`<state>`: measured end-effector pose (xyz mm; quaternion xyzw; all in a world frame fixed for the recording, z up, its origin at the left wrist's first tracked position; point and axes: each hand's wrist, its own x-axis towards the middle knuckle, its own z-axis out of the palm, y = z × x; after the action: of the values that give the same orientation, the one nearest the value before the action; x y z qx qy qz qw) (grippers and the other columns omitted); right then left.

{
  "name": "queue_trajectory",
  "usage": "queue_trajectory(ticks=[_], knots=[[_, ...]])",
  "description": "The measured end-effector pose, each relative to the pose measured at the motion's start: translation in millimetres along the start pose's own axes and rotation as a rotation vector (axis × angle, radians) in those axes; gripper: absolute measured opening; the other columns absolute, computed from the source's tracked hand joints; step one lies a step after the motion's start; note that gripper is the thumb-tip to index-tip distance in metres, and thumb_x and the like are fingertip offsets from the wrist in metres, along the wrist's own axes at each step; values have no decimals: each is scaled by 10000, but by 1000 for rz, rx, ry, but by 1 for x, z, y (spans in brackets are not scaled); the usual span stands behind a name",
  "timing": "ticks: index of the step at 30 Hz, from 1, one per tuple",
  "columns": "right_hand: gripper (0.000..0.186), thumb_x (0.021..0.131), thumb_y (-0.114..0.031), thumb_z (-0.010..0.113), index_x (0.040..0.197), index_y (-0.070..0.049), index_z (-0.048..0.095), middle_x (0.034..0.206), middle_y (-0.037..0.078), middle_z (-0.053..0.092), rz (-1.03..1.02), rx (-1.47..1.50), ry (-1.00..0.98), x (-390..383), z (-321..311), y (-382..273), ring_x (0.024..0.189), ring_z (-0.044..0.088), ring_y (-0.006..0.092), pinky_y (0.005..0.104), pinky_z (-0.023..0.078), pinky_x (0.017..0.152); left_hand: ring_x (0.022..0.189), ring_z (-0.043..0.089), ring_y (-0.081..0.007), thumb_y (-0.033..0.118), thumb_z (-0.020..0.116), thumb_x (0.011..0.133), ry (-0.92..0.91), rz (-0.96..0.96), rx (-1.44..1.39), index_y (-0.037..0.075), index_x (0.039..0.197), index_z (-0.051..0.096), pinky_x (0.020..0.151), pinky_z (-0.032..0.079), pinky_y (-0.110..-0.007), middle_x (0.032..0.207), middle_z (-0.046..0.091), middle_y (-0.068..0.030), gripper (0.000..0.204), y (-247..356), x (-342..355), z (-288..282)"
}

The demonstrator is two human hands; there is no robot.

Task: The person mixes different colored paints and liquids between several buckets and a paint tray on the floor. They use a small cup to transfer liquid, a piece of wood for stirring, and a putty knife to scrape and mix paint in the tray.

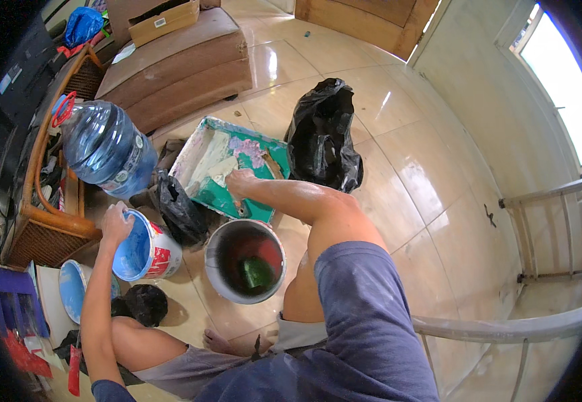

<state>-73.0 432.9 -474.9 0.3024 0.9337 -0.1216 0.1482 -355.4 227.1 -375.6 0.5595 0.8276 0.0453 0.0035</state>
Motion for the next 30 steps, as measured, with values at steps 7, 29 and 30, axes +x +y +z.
queue_trajectory(ticks=[7, 29, 30], knots=[[253, 694, -135, 623, 926, -39, 652, 919, 151, 655, -16, -110, 79, 8, 2, 21, 869, 639, 284, 401, 525, 697, 850, 549, -394, 170, 624, 726, 32, 76, -10, 46, 872, 544, 721, 433, -481, 878, 562, -207, 207, -8, 11, 18], [274, 679, -46, 614, 945, 3, 650, 1008, 195, 631, 102, -91, 36, -3, -38, 51, 949, 622, 317, 405, 520, 719, 881, 591, -142, 234, 618, 815, -1154, 226, -643, 0, 1080, 581, 738, 489, -266, 937, 636, -85, 355, 123, -18, 11], [289, 676, -47, 616, 959, 3, 647, 1017, 196, 628, 107, -107, 12, -1, -37, 55, 953, 621, 316, 404, 519, 724, 880, 591, -143, 240, 621, 813, -1164, 225, -641, -1, 1083, 579, 741, 490, -267, 943, 636, -85, 364, 125, -19, 13]])
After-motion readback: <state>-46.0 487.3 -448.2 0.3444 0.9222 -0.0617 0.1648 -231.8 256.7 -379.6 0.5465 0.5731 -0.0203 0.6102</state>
